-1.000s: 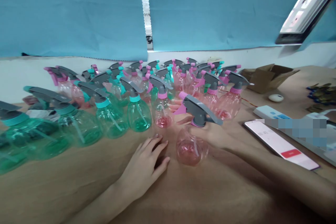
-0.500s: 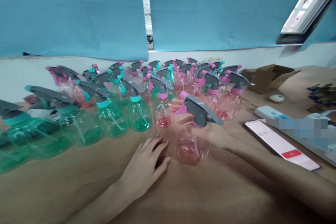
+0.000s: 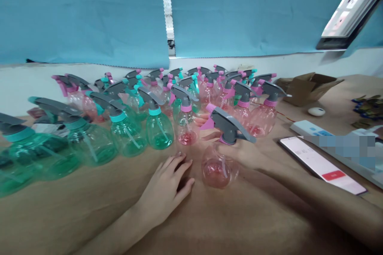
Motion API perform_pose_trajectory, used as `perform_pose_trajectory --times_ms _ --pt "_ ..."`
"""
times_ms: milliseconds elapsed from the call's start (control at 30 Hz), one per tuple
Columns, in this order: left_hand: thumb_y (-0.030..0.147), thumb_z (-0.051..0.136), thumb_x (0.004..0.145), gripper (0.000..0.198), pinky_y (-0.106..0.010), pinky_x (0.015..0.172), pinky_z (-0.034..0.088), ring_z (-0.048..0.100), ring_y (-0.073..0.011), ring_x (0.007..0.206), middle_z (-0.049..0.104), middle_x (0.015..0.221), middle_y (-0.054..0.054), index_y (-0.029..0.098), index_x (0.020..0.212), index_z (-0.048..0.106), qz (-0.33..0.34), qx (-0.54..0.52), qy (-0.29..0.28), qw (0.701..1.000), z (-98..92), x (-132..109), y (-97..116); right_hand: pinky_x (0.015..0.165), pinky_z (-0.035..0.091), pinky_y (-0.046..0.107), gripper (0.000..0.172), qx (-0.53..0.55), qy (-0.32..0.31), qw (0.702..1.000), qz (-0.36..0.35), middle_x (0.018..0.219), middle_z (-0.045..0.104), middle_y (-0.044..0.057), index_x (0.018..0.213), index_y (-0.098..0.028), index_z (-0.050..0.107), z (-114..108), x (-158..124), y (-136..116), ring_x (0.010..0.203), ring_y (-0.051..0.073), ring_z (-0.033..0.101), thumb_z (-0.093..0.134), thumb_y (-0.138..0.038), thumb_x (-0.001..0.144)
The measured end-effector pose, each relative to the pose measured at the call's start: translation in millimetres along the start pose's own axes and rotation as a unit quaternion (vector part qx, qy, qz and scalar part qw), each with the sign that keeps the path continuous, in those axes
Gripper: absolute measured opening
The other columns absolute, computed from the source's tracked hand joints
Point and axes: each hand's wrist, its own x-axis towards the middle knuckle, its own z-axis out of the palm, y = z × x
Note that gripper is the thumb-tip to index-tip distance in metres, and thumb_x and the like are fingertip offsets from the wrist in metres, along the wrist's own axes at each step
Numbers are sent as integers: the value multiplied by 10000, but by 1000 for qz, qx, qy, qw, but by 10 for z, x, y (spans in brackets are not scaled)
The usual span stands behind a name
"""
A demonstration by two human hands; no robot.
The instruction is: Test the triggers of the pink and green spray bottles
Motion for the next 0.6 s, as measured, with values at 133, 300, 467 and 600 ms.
perform_pose_trajectory --times_ms 133,300,467,600 --pt "319 476 902 363 -464 959 380 416 -272 1202 494 1284 -100 179 1236 492 1 -1 1 1000 6 -1 0 756 481 388 344 -3 1 1000 28 759 638 2 947 -249 584 -10 -16 19 772 209 623 489 -229 617" --pt "317 479 900 357 -452 963 377 422 -270 1198 500 1278 -99 175 1226 506 0 -4 -1 1000 1 8 5 642 470 317 233 21 -23 996 78 620 596 -30 846 -236 578 -18 -27 32 622 161 592 478 -226 635" --pt "319 477 901 366 -443 972 368 417 -269 1201 495 1285 -103 168 1233 505 -2 1 -3 1000 3 2 11 555 440 259 48 -15 35 997 71 606 519 -39 652 -238 490 -17 -43 44 575 131 515 518 -239 613" --pt "326 476 901 367 -444 969 372 423 -271 1197 497 1283 -102 174 1233 506 -4 1 -3 1000 0 -2 19 445 382 230 188 -68 58 993 76 519 378 -54 523 -229 374 -24 -55 15 476 103 401 527 -285 617"
